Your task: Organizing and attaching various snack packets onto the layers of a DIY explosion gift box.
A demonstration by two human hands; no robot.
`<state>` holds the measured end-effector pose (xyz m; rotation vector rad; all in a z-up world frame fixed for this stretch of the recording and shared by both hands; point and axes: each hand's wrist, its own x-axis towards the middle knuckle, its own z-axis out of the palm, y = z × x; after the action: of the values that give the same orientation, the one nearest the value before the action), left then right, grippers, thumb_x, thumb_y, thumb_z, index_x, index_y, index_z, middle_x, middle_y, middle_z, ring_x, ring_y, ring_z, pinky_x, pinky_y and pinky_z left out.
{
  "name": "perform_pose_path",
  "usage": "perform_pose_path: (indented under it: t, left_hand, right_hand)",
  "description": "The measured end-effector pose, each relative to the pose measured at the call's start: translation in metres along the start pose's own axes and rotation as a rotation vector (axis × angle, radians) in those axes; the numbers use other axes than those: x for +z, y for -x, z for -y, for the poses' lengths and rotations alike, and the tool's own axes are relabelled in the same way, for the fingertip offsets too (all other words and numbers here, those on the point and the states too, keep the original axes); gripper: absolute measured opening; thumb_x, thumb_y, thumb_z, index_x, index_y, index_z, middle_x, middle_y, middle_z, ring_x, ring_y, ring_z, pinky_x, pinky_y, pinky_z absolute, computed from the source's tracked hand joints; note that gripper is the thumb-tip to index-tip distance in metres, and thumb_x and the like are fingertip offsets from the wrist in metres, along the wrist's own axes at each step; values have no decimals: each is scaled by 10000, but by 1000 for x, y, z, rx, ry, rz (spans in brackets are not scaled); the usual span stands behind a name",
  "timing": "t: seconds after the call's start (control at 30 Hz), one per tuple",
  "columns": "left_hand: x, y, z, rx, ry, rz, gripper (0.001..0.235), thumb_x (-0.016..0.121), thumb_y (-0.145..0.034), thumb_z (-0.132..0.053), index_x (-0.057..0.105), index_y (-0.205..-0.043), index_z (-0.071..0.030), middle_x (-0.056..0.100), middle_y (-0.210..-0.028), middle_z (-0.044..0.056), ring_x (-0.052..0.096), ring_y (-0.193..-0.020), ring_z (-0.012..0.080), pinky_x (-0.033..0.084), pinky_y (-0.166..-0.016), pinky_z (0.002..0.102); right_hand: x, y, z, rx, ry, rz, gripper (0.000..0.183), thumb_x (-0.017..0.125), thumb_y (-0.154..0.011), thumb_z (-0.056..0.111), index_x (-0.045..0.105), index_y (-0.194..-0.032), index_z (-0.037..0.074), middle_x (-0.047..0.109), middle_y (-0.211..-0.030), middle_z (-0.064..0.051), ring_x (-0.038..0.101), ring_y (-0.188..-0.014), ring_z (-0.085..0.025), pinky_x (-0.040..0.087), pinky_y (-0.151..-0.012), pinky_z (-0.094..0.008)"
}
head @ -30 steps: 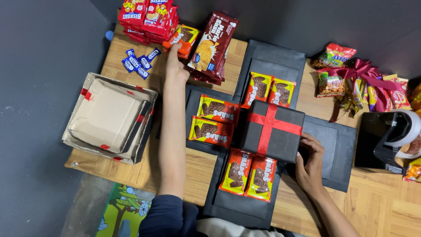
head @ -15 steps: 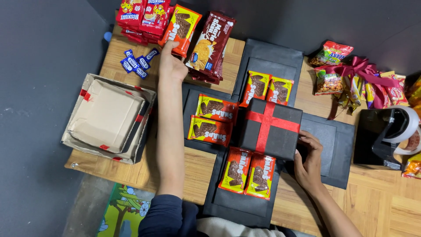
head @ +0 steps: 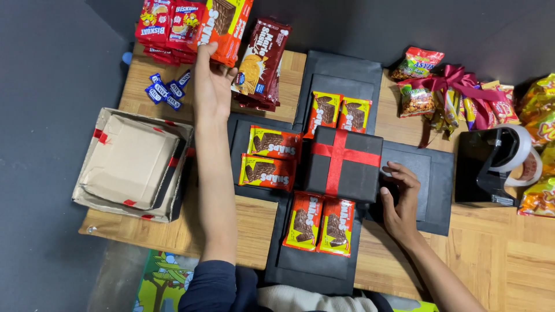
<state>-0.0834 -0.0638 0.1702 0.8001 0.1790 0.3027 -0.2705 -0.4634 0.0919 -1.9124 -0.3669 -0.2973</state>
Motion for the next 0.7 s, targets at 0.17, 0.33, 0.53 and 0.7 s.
perform_pose_path:
  t: [0.17, 0.33, 0.53, 0.7]
  left_hand:
    - [42, 40, 4, 48, -218, 284, 601, 668, -930, -197, 390, -1444, -56, 526, -1304, 164, 572, -1107, 199, 499, -903, 308]
    - [89, 98, 24, 26, -473, 701, 541, 645, -928, -208, 422, -1412, -111, 458, -1429, 186, 463, -1345, 302, 428, -1139, 475]
    - [120, 155, 34, -193, -784, 1027, 571, 722, -902, -243, 514, -1414, -102, 681, -885, 116, 672, -804, 198, 575, -737, 354]
    - [138, 185, 40, -240, -963, 1157, 512, 647, -891, -250, 492, -1344, -69, 685, -984, 265, 724, -893, 396, 563, -793, 505]
  right_hand:
    - [-10, -4, 3, -99, 53, -72, 365, 484, -974, -31, 328, -1298, 34, 372, -1473, -226, 498, -1293, -344, 405, -1142, -482]
    - [-29, -12, 19, -182, 75, -155, 416, 474, -955, -78, 315, -1312, 65, 353, -1465, -199, 485, -1299, -340, 409, -1162, -481]
    - [-58, -11, 24, -435, 313, -148, 751, 752, -882, 219, 313, -1462, 30, 194, -1526, -269, 382, -1388, -534, 368, -1136, -619]
    - [-58, -15, 56, -435, 649, 15, 830, 871, -755, 298, 462, -1447, 90, 406, -1537, -245, 427, -1370, -498, 355, -1100, -624]
